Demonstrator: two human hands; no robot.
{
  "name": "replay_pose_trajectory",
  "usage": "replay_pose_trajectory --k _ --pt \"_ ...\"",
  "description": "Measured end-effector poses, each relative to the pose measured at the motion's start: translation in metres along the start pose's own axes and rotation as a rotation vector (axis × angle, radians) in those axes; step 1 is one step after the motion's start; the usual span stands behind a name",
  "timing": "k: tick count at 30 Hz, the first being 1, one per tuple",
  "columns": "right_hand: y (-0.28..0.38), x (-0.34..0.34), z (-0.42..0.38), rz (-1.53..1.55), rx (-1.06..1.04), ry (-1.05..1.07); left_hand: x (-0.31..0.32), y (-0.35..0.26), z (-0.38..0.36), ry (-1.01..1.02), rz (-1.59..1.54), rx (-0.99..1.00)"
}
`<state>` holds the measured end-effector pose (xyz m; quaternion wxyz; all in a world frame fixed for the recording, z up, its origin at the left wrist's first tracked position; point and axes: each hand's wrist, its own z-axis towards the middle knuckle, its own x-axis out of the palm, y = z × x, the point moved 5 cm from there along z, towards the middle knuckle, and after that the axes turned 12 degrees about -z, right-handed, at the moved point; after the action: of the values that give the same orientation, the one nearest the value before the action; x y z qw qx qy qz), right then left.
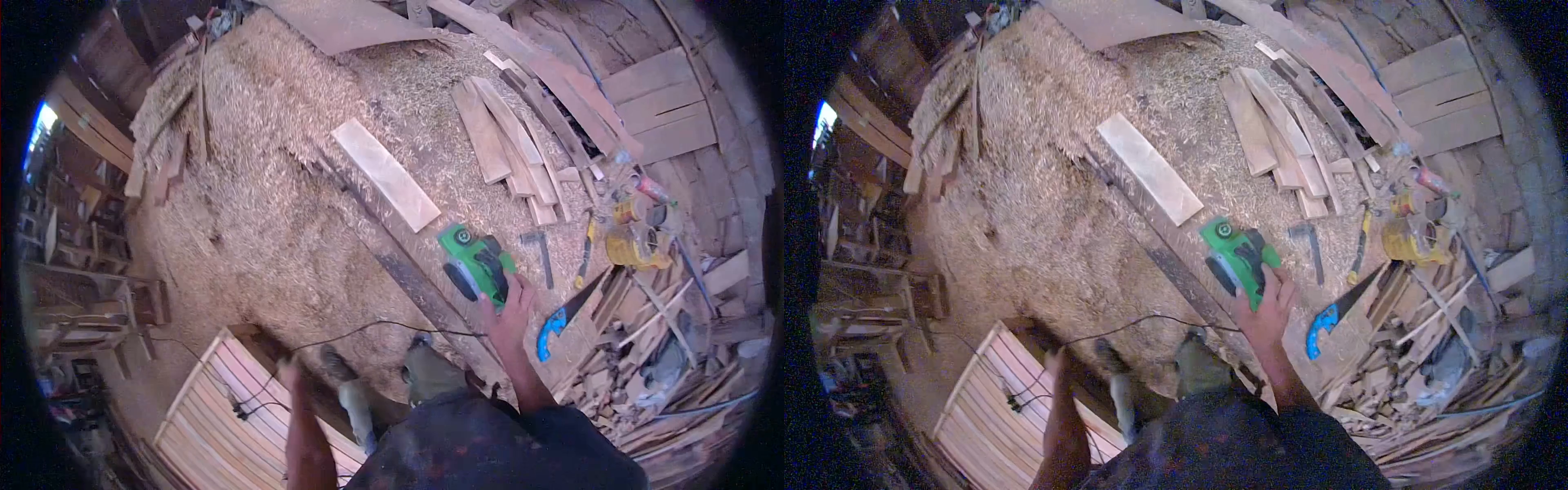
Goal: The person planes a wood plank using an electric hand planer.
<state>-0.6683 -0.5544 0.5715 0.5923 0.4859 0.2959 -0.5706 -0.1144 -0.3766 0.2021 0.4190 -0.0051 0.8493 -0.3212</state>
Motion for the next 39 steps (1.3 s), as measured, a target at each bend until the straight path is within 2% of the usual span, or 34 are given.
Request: replay_pose_trajectory --k 1,2,3,4,6,7,9,11,13,15,18,19,22,26,27,29,32,33,35,37,39 --pt "-0.024 0.018 0.005 0.152 0.052 0.086 0.033 -0.056 -0.008 0.016 -0.144 0.123" --pt "-0.040 0.032 0.012 0.156 0.074 0.158 0.062 -0.123 -0.014 0.050 0.060 0.153" --pt "-0.053 0.042 0.018 0.152 0.094 0.237 0.071 -0.213 -0.041 0.012 0.096 0.251" --pt "-0.062 0.051 0.024 0.142 0.111 0.317 0.105 -0.258 -0.040 -0.066 0.076 0.450" --pt "-0.070 0.070 0.039 0.206 0.153 0.495 0.131 -0.380 -0.057 0.029 -0.131 0.614" --pt "-0.072 0.078 0.046 0.233 0.174 0.579 0.139 -0.437 -0.068 0.010 -0.176 0.667" --pt "-0.068 0.082 0.055 0.303 0.110 0.515 0.173 -0.511 -0.063 -0.043 -0.120 0.796" --pt "-0.067 0.086 0.057 0.402 0.032 0.442 0.200 -0.565 -0.054 -0.092 -0.096 0.761" --pt "-0.079 0.102 0.045 0.289 0.042 0.435 0.218 -0.606 -0.047 -0.158 -0.057 0.735" --pt "-0.083 0.108 0.051 0.247 0.062 0.469 0.230 -0.620 -0.052 -0.227 0.037 0.687" --pt "-0.083 0.101 0.047 0.297 0.117 0.552 0.239 -0.628 -0.072 -0.056 -0.056 0.727" --pt "-0.090 0.107 0.045 0.303 0.120 0.561 0.247 -0.630 -0.077 -0.034 -0.034 0.877" --pt "-0.115 0.126 0.041 0.340 0.142 0.554 0.251 -0.639 -0.095 0.050 -0.089 0.945" --pt "-0.117 0.112 0.065 0.534 0.300 0.706 0.210 -0.619 -0.106 -0.104 -0.233 0.823" --pt "-0.118 0.113 0.064 0.577 0.312 0.724 0.204 -0.609 -0.106 -0.124 -0.196 0.706" --pt "-0.117 0.114 0.059 0.664 0.336 0.752 0.202 -0.582 -0.100 -0.156 -0.102 0.714" --pt "-0.095 0.121 0.048 0.520 0.125 0.905 0.210 -0.574 -0.091 -0.203 0.008 0.767" --pt "-0.086 0.120 0.044 0.420 0.055 0.798 0.212 -0.572 -0.088 -0.227 0.033 0.786" --pt "-0.084 0.122 0.039 0.511 0.208 0.858 0.217 -0.571 -0.086 -0.208 0.108 0.794" --pt "-0.079 0.112 0.040 0.535 0.225 0.824 0.216 -0.569 -0.089 -0.215 0.099 0.795" --pt "-0.061 0.100 0.054 0.516 0.072 0.689 0.220 -0.575 -0.083 -0.230 0.071 0.796"
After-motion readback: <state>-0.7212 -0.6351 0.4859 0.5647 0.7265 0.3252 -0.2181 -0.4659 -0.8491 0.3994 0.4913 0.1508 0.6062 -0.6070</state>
